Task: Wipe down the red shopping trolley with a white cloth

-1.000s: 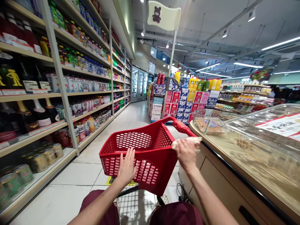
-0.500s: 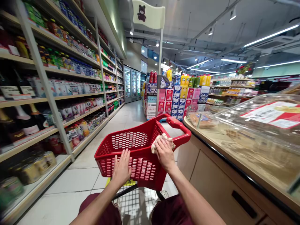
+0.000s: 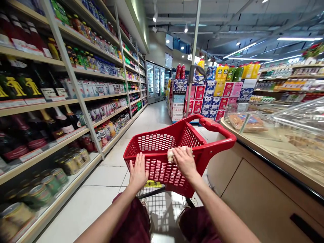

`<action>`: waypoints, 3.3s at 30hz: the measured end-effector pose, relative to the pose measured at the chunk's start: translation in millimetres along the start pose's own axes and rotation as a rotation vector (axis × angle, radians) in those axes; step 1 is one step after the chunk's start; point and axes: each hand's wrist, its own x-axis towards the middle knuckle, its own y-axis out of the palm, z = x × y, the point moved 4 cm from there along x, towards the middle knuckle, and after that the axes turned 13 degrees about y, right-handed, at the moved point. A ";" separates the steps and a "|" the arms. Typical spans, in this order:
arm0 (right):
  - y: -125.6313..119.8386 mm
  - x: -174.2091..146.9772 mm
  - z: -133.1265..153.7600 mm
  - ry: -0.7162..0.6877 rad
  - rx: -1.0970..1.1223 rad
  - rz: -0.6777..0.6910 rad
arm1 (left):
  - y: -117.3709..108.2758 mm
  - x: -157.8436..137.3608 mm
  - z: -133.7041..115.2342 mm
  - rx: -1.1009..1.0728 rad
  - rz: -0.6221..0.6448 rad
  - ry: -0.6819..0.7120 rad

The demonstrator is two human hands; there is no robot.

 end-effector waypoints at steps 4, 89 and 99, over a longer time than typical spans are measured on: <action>-7.9 -7.0 -36.3 0.063 -0.032 -0.057 | 0.6 -8.0 15.6 -0.017 -0.003 -0.064; -41.1 9.3 -138.7 0.182 -0.109 -0.175 | -10.7 51.7 -100.6 -0.116 0.049 0.205; -41.6 -1.0 -111.7 0.156 0.004 -0.252 | -11.1 52.8 -104.3 -0.098 0.050 0.248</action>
